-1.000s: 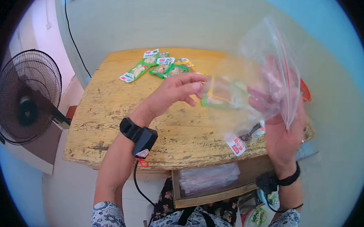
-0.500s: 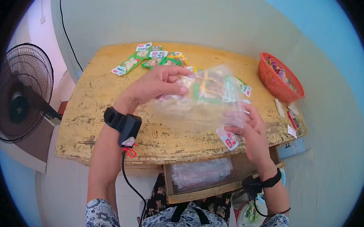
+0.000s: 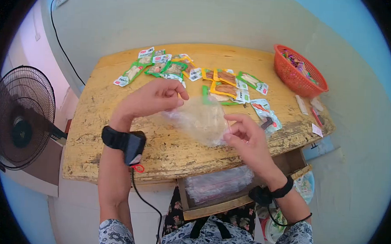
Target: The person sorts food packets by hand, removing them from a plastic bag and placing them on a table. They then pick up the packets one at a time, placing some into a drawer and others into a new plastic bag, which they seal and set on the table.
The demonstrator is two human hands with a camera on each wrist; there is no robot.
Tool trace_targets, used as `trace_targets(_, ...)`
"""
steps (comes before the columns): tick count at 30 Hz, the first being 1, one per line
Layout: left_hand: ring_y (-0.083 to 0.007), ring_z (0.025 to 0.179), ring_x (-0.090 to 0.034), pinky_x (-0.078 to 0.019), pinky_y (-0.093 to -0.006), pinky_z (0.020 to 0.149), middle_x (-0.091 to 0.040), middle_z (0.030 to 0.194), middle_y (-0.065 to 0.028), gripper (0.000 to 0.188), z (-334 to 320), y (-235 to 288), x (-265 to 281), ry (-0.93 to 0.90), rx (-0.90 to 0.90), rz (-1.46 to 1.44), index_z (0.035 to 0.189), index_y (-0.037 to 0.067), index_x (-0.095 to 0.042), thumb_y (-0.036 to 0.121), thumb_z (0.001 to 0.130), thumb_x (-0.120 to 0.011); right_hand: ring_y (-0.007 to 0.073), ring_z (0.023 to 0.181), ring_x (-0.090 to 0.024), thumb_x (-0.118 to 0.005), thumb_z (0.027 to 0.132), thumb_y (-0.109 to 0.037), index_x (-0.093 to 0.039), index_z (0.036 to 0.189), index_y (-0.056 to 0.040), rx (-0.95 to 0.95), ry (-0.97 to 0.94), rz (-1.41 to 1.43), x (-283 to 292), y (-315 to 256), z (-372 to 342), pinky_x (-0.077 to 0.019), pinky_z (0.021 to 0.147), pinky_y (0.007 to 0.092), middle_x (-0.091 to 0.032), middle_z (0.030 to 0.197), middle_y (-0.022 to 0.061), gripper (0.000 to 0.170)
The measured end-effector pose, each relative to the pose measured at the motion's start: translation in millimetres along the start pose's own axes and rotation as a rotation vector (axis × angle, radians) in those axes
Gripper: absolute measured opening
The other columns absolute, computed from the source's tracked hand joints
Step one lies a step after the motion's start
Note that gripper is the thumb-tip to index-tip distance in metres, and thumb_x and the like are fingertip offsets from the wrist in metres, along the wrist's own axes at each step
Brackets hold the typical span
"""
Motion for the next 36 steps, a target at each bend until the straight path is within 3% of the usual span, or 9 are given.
trace_targets(4, -0.0014, 0.065, -0.052, -0.0394, -0.0187, 0.056, -0.056, 0.073, 0.0059, 0.04, -22.8, 38.3, -4.0, -0.136, 0.006, -0.207, 0.135, 0.006, -0.059, 0.016, 0.097, -0.065, 0.0076, 0.075, -0.061, -0.064, 0.092, -0.002, -0.054, 0.132, -0.002, -0.186, 0.035, 0.351, 7.0, -5.2, -12.1, -0.0487, 0.069, 0.0225, -0.066, 0.088, 0.0031, 0.041)
trace_targets(10, -0.0081, 0.066, -0.058, -0.0478, -0.0259, 0.06, -0.067, 0.08, -0.0012, 0.044, -13.7, -23.6, 17.9, -0.008, 0.149, 0.272, 0.134, 0.007, -0.062, 0.009, 0.09, -0.063, 0.0116, 0.08, -0.066, -0.061, 0.093, 0.002, -0.063, 0.128, -0.0044, 0.135, 0.063, -0.256, -1.4, -11.8, -14.5, -0.0539, 0.072, 0.0265, -0.068, 0.093, 0.0047, 0.035)
trace_targets(14, -0.0153, 0.069, -0.063, -0.0524, -0.0319, 0.066, -0.068, 0.079, -0.0068, 0.043, -8.8, -23.2, 23.0, 0.084, 0.085, 0.465, 0.128, 0.004, -0.065, 0.005, 0.085, -0.061, 0.0155, 0.078, -0.066, -0.063, 0.092, -0.001, -0.07, 0.116, -0.004, 0.14, 0.015, -0.246, -10.1, 3.7, -12.0, -0.0532, 0.07, 0.0292, -0.068, 0.094, 0.0098, 0.025)
trace_targets(17, -0.0231, 0.083, -0.066, -0.0538, -0.0349, 0.076, -0.07, 0.091, -0.0114, 0.037, -11.4, -7.9, 31.9, 0.291, 0.086, 0.598, 0.124, 0.005, -0.067, 0.005, 0.087, -0.062, 0.0176, 0.076, -0.065, -0.064, 0.091, -0.002, -0.07, 0.112, -0.0025, 0.212, 0.038, -0.379, -9.2, -3.2, -8.0, -0.0526, 0.068, 0.0284, -0.067, 0.096, 0.0119, 0.022)
trace_targets(21, -0.0317, 0.101, -0.062, -0.0512, -0.0414, 0.089, -0.068, 0.109, -0.0115, 0.035, -24.6, 47.8, 29.7, 0.731, -0.354, 0.952, 0.117, 0.008, -0.07, 0.003, 0.082, -0.068, 0.0197, 0.076, -0.065, -0.065, 0.09, -0.002, -0.068, 0.109, -0.0014, 0.151, 0.042, -0.374, -6.2, -10.2, -5.0, -0.0526, 0.068, 0.0305, -0.066, 0.097, 0.0123, 0.02)
trace_targets(26, -0.0331, 0.105, -0.061, -0.051, -0.0434, 0.09, -0.067, 0.109, -0.0084, 0.038, -23.2, 105.8, -18.6, 0.464, -0.699, 0.875, 0.112, 0.009, -0.069, 0.0, 0.075, -0.071, 0.0241, 0.074, -0.064, -0.064, 0.088, -0.001, -0.065, 0.106, -0.0003, 0.197, 0.025, -0.431, -11.6, -18.0, -4.5, -0.0519, 0.065, 0.0335, -0.064, 0.095, 0.0138, 0.018)
trace_targets(29, -0.0328, 0.102, -0.061, -0.0512, -0.0435, 0.084, -0.067, 0.106, -0.0098, 0.025, -13.2, 96.3, -55.2, 0.234, -0.753, 0.801, 0.102, 0.006, -0.067, 0.003, 0.078, -0.07, 0.0132, 0.069, -0.064, -0.064, 0.092, -0.001, -0.066, 0.11, -0.0008, 0.244, 0.002, -0.464, -11.8, -15.8, -3.4, -0.0484, 0.061, 0.0263, -0.063, 0.096, 0.0086, 0.018)
trace_targets(32, -0.0338, 0.088, -0.062, -0.0508, -0.0453, 0.076, -0.067, 0.094, -0.0129, 0.011, -0.2, 59.4, -70.6, 0.185, -0.505, 0.75, 0.091, 0.004, -0.065, 0.015, 0.089, -0.065, 0.0134, 0.073, -0.065, -0.064, 0.091, -0.001, -0.066, 0.108, -0.0017, 0.245, -0.003, -0.477, -10.4, -17.4, -3.2, -0.0484, 0.062, 0.0269, -0.062, 0.096, 0.0086, 0.018)
trace_targets(36, -0.0346, 0.073, -0.061, -0.0494, -0.0455, 0.068, -0.064, 0.077, -0.0164, 0.038, 13.8, 10.5, -70.9, 0.111, -0.077, 0.628, 0.087, 0.003, -0.063, 0.037, 0.101, -0.055, 0.0225, 0.079, -0.065, -0.064, 0.088, 0.0, -0.064, 0.108, -0.0023, 0.338, -0.014, -0.536, -14.5, -21.7, -4.2, -0.0508, 0.065, 0.0332, -0.062, 0.099, 0.0116, 0.02)
Point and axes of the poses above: each hand's wrist, its own z-axis towards the middle knuckle, its own x-axis out of the back of the hand, y = z × x, the point moved 9 cm from there along z, towards the middle knuckle
